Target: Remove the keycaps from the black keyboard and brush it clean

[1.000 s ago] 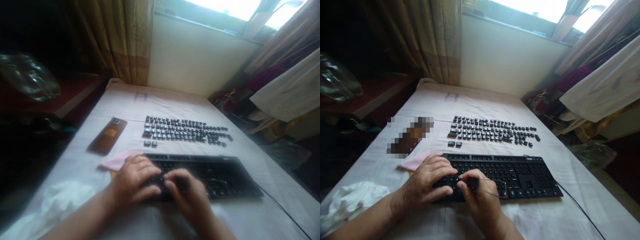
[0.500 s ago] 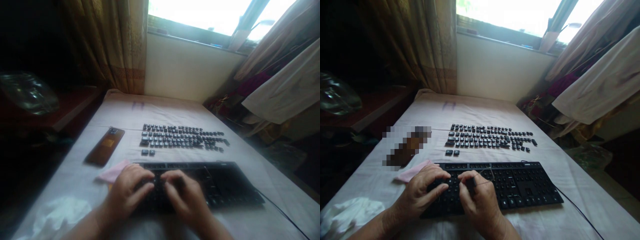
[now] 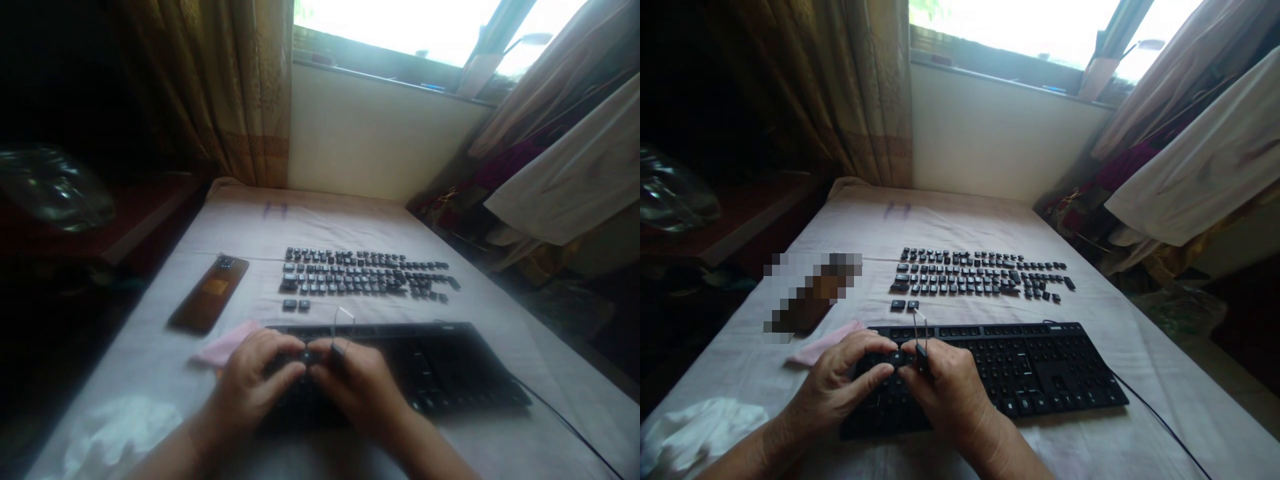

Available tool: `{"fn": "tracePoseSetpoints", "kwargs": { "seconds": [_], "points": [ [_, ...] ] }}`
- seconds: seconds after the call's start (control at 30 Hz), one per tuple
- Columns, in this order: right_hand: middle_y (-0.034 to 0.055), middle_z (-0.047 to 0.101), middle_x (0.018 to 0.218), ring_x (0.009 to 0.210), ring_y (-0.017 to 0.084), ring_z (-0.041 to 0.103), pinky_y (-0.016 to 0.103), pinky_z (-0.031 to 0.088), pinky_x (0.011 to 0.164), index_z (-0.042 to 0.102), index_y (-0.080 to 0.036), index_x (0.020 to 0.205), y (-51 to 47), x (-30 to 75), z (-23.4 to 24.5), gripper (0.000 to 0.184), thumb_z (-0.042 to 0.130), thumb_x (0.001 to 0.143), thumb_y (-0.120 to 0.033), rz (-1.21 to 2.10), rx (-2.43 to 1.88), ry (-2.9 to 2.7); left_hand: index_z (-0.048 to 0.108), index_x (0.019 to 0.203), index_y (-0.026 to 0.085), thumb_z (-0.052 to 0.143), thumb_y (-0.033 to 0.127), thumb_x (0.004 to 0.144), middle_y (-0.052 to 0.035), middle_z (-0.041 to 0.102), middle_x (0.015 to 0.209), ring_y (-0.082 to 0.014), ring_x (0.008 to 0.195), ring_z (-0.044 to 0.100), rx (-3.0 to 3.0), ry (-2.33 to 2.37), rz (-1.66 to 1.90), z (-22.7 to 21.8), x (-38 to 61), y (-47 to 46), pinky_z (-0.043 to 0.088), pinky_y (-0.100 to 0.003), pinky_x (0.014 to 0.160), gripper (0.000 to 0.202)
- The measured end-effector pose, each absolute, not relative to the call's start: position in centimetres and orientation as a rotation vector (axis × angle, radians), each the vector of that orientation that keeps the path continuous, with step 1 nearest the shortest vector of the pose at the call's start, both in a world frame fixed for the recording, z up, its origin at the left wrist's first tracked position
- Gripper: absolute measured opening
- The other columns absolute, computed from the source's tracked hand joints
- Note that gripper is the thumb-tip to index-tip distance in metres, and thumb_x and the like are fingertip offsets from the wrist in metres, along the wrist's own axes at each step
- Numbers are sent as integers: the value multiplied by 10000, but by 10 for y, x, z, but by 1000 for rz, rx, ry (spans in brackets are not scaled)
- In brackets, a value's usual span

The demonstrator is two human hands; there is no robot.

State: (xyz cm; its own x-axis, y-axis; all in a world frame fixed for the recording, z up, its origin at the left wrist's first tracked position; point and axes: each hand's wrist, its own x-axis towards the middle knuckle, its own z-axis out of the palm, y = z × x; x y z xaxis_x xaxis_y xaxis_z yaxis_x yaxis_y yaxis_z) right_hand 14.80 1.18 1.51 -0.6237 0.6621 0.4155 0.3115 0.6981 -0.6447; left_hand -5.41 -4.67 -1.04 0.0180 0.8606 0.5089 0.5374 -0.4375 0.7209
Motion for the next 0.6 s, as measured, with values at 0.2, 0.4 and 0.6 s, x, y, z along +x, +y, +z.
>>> {"fn": "tracePoseSetpoints", "kwargs": {
  "seconds": [0.2,0.4,0.6],
  "points": [
    [47,821,895,796,197,784,251,582,731,764,-194,1013,23,146,22,182,658,881,-129,833,-803,-2353,662,1090,320,660,366,938,40,768,982,-153,902,727,2000,1522,1355,-19,-55,-46,580,-265,834,159],
    [24,829,1010,953,212,774,273,550,860,780,-249,1089,64,144,36,255,702,862,-161,671,-1392,-2417,654,1119,296,608,371,966,9,758,1025,-174,954,719,2098,1632,1431,-17,-60,-41,593,-320,876,177],
    [57,825,841,863,272,767,291,492,709,823,-248,958,100,135,28,151,743,833,-272,555,-1590,-2476,661,1114,281,591,320,972,-2,757,1009,-179,944,718,2149,1679,1453,-19,-64,-38,606,-335,863,163]
  ]
}}
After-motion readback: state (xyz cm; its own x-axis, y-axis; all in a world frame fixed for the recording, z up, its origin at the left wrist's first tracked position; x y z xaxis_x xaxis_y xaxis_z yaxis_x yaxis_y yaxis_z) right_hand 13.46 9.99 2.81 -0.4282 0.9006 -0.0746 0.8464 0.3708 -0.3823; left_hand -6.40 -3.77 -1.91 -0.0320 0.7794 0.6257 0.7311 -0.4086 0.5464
